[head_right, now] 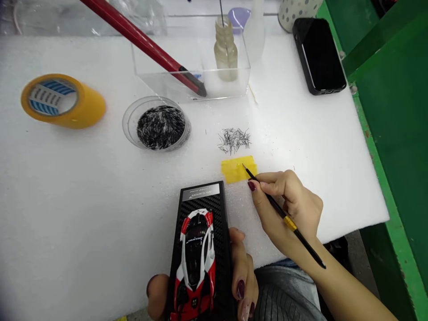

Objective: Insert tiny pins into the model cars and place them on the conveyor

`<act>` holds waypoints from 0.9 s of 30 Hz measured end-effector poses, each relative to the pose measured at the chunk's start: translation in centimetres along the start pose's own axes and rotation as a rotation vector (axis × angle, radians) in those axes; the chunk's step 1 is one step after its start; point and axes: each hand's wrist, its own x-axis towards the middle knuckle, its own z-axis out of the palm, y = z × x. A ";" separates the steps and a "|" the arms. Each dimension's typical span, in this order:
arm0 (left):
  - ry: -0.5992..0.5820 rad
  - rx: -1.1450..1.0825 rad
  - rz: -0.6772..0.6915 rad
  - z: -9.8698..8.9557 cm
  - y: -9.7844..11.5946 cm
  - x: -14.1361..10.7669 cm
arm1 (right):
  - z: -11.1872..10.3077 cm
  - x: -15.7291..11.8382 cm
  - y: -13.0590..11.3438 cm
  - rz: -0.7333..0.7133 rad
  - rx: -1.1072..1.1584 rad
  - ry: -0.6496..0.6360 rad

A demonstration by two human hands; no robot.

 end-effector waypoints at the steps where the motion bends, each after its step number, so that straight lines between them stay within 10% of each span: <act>1: -0.001 0.001 0.006 0.0 0.0 0.0 | 0.0 0.0 0.0 0.000 0.000 0.000; 16: 0.053 0.134 -0.009 0.6 0.7 0.3 | -0.3 0.1 -0.3 -0.060 0.277 0.062; 27: 0.255 0.054 0.178 -0.7 -1.7 1.6 | -2.3 0.1 1.4 -0.192 0.456 -0.302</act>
